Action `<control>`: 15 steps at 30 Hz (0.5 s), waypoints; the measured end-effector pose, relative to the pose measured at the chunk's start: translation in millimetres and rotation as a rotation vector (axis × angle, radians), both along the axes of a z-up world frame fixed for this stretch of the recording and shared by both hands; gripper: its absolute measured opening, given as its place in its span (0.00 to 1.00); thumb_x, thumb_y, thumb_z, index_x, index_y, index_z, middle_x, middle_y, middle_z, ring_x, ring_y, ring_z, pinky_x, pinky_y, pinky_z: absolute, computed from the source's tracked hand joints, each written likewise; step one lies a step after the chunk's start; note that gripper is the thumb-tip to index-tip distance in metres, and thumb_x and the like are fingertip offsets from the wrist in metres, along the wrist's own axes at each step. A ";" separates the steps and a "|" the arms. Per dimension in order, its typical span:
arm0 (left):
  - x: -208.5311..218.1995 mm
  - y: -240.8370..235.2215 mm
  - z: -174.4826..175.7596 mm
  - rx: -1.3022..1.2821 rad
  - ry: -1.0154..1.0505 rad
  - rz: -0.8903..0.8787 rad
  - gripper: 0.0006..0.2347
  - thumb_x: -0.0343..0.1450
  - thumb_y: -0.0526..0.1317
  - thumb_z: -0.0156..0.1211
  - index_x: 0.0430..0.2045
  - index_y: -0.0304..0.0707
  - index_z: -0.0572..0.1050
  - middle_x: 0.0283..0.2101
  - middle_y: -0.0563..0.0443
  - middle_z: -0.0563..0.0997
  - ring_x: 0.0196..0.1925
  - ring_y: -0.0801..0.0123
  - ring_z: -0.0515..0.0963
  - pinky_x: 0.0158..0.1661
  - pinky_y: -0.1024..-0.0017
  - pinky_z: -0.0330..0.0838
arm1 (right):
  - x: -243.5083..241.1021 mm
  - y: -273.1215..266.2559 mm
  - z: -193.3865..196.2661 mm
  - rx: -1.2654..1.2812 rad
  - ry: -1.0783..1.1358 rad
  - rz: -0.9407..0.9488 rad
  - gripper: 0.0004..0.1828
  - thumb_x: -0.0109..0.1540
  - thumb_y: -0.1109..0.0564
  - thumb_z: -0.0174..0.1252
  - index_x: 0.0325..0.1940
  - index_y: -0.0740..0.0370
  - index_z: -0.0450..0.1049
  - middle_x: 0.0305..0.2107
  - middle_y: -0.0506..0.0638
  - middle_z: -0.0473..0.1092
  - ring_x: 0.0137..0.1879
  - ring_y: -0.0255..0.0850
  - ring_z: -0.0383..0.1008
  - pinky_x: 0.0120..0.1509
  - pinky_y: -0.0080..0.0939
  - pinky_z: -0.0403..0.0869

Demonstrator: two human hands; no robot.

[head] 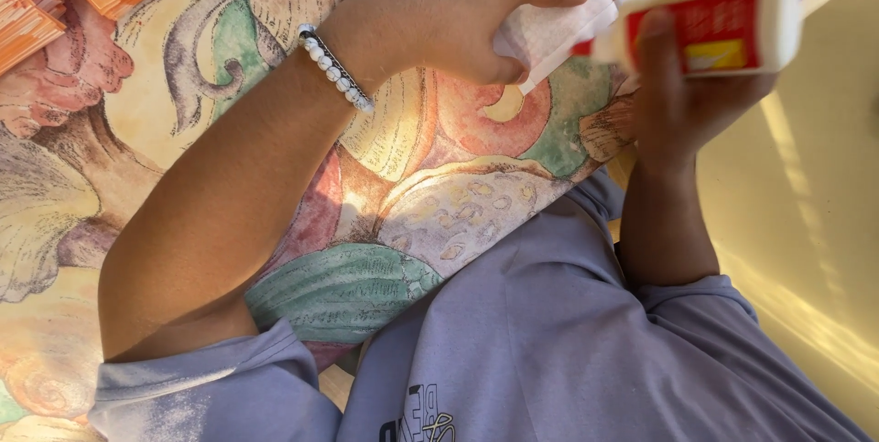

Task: Applying glue to paper templates and folding them to assemble small bags.

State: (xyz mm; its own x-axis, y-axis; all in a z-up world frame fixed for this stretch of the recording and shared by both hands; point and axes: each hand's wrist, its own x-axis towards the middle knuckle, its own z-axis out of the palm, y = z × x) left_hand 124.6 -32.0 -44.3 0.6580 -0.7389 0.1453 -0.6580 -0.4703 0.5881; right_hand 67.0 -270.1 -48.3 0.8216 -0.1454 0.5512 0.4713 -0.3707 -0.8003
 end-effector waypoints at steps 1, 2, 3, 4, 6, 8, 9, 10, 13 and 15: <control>-0.1 0.5 -0.1 -0.020 -0.004 -0.010 0.33 0.60 0.49 0.74 0.62 0.41 0.76 0.52 0.50 0.75 0.49 0.51 0.77 0.28 0.50 0.70 | 8.0 -10.6 -3.1 -0.031 -0.035 -0.066 0.12 0.64 0.65 0.70 0.42 0.73 0.72 0.33 0.59 0.71 0.38 0.45 0.73 0.39 0.46 0.78; -0.1 1.5 0.0 -0.040 -0.008 -0.017 0.33 0.59 0.48 0.73 0.61 0.40 0.76 0.52 0.49 0.75 0.49 0.51 0.77 0.27 0.51 0.69 | 16.7 -20.7 -6.1 -0.063 -0.072 -0.130 0.17 0.65 0.64 0.72 0.35 0.69 0.67 0.26 0.53 0.65 0.33 0.39 0.66 0.34 0.44 0.72; -0.3 1.8 -0.2 -0.040 -0.011 -0.015 0.33 0.59 0.48 0.73 0.61 0.40 0.76 0.52 0.49 0.75 0.49 0.51 0.77 0.27 0.51 0.69 | 18.6 -22.9 -9.6 -0.062 -0.075 -0.127 0.17 0.65 0.64 0.72 0.35 0.69 0.67 0.26 0.53 0.65 0.33 0.39 0.66 0.34 0.44 0.72; 0.1 1.5 -0.5 -0.031 -0.030 -0.015 0.32 0.60 0.49 0.74 0.61 0.40 0.76 0.54 0.48 0.74 0.50 0.51 0.77 0.28 0.50 0.69 | 20.5 -25.6 -13.2 -0.054 -0.108 -0.105 0.16 0.66 0.65 0.71 0.41 0.69 0.66 0.31 0.57 0.66 0.37 0.44 0.70 0.38 0.48 0.77; 0.2 1.0 -0.2 -0.022 -0.049 -0.015 0.32 0.60 0.50 0.74 0.60 0.40 0.77 0.56 0.48 0.73 0.51 0.50 0.77 0.29 0.49 0.70 | 14.1 -16.3 -11.1 -0.047 -0.140 -0.083 0.17 0.67 0.67 0.70 0.48 0.69 0.65 0.35 0.60 0.67 0.41 0.50 0.74 0.42 0.51 0.82; -0.8 0.9 0.6 -0.029 -0.012 -0.003 0.32 0.60 0.49 0.74 0.61 0.41 0.77 0.52 0.49 0.75 0.50 0.51 0.77 0.31 0.50 0.70 | -2.6 8.2 -0.3 0.015 0.005 -0.043 0.11 0.63 0.63 0.67 0.44 0.73 0.75 0.37 0.61 0.76 0.43 0.49 0.80 0.43 0.48 0.83; -0.4 0.0 -0.5 -0.030 -0.009 -0.002 0.32 0.60 0.49 0.74 0.61 0.41 0.77 0.52 0.49 0.75 0.50 0.51 0.77 0.31 0.50 0.70 | -7.0 8.7 0.7 0.014 0.007 -0.043 0.11 0.63 0.63 0.67 0.44 0.73 0.75 0.37 0.61 0.76 0.43 0.49 0.80 0.43 0.48 0.83; -0.2 -0.2 -1.5 -0.032 -0.020 -0.001 0.32 0.60 0.49 0.73 0.61 0.40 0.76 0.50 0.50 0.74 0.49 0.52 0.77 0.28 0.51 0.69 | -11.7 9.9 1.4 -0.007 0.032 0.001 0.13 0.65 0.64 0.67 0.51 0.73 0.75 0.38 0.59 0.75 0.41 0.45 0.76 0.43 0.46 0.80; -0.2 0.4 -4.2 -0.026 -0.014 -0.008 0.33 0.60 0.49 0.73 0.62 0.42 0.75 0.50 0.48 0.74 0.48 0.52 0.77 0.29 0.51 0.69 | -3.6 -1.6 -3.8 -0.042 0.043 -0.065 0.13 0.64 0.64 0.69 0.48 0.70 0.73 0.34 0.56 0.73 0.38 0.41 0.73 0.39 0.43 0.78; 0.6 0.4 -4.7 -0.017 -0.004 -0.011 0.33 0.60 0.50 0.73 0.63 0.45 0.74 0.52 0.46 0.75 0.49 0.50 0.77 0.32 0.51 0.70 | 12.6 -20.1 -14.0 -0.055 0.021 -0.169 0.12 0.63 0.64 0.71 0.39 0.66 0.72 0.30 0.54 0.73 0.35 0.41 0.74 0.35 0.43 0.77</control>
